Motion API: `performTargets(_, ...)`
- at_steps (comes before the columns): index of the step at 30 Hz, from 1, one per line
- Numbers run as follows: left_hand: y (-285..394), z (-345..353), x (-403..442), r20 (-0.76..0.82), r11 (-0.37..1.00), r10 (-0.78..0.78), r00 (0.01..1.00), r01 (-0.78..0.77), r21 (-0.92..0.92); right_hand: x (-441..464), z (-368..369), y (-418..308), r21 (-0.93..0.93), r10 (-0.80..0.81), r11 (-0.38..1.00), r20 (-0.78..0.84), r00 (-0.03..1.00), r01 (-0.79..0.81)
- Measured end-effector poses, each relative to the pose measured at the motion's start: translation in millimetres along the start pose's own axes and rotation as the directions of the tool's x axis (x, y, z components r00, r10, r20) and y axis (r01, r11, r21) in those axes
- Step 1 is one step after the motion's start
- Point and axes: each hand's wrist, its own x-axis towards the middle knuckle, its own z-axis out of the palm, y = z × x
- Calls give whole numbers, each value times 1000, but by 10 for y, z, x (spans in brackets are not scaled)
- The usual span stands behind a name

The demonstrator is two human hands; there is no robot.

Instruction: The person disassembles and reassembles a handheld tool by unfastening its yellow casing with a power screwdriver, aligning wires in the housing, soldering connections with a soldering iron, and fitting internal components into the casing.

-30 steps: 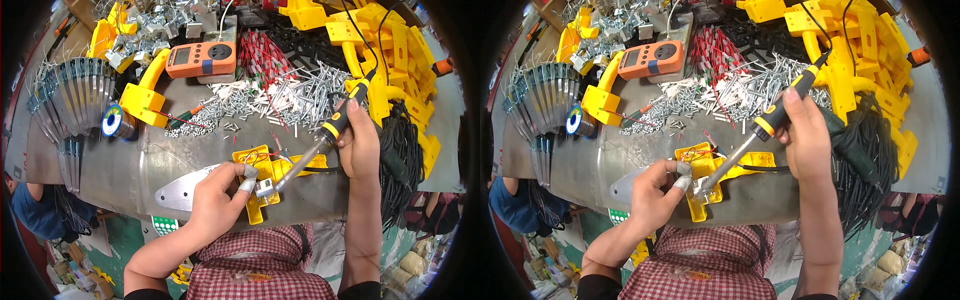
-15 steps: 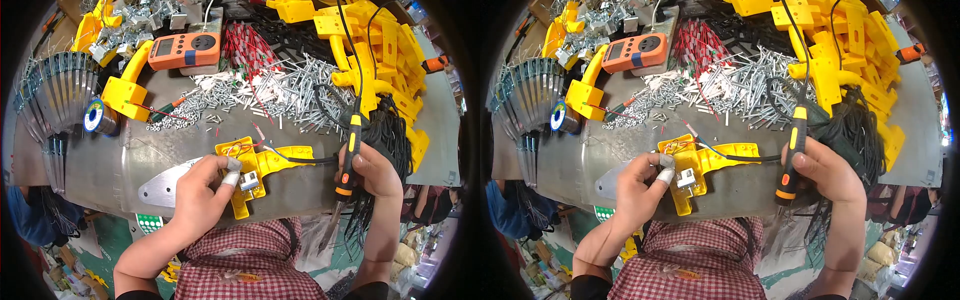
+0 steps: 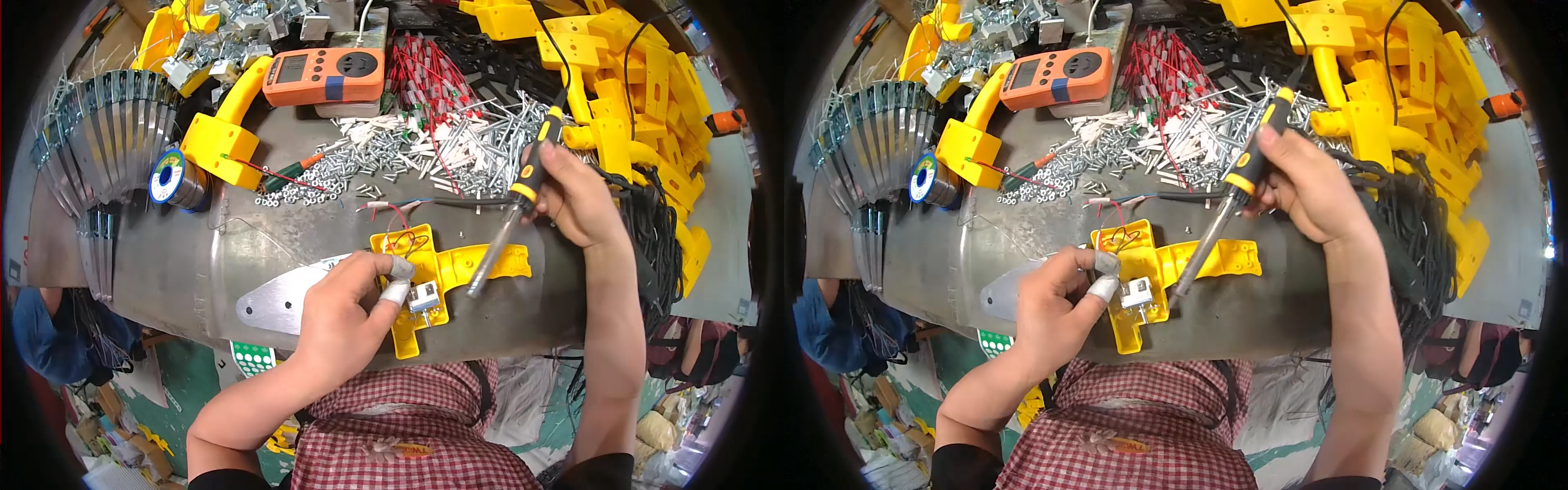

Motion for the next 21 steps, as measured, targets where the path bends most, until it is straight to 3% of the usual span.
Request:
performTargets(4,26,-4,-5,-11,1000,-12,1000,11,-22,-13,88,150,61,45,997,-74,996,-40)
performTargets(6,39,-13,2,-2,1000,-21,1000,21,-2,-21,93,214,185,22,983,-73,997,-8)
performTargets(9,19,-5,3,-9,999,18,1000,-18,38,-25,143,233,162,2,987,-162,987,24)
performTargets(11,-19,15,-2,-19,1000,3,1000,-4,-26,-17,149,243,153,-11,988,-164,986,36)
performTargets(21,31,-28,-7,14,999,-27,1000,27,29,-2,173,273,135,-11,990,-213,977,41)
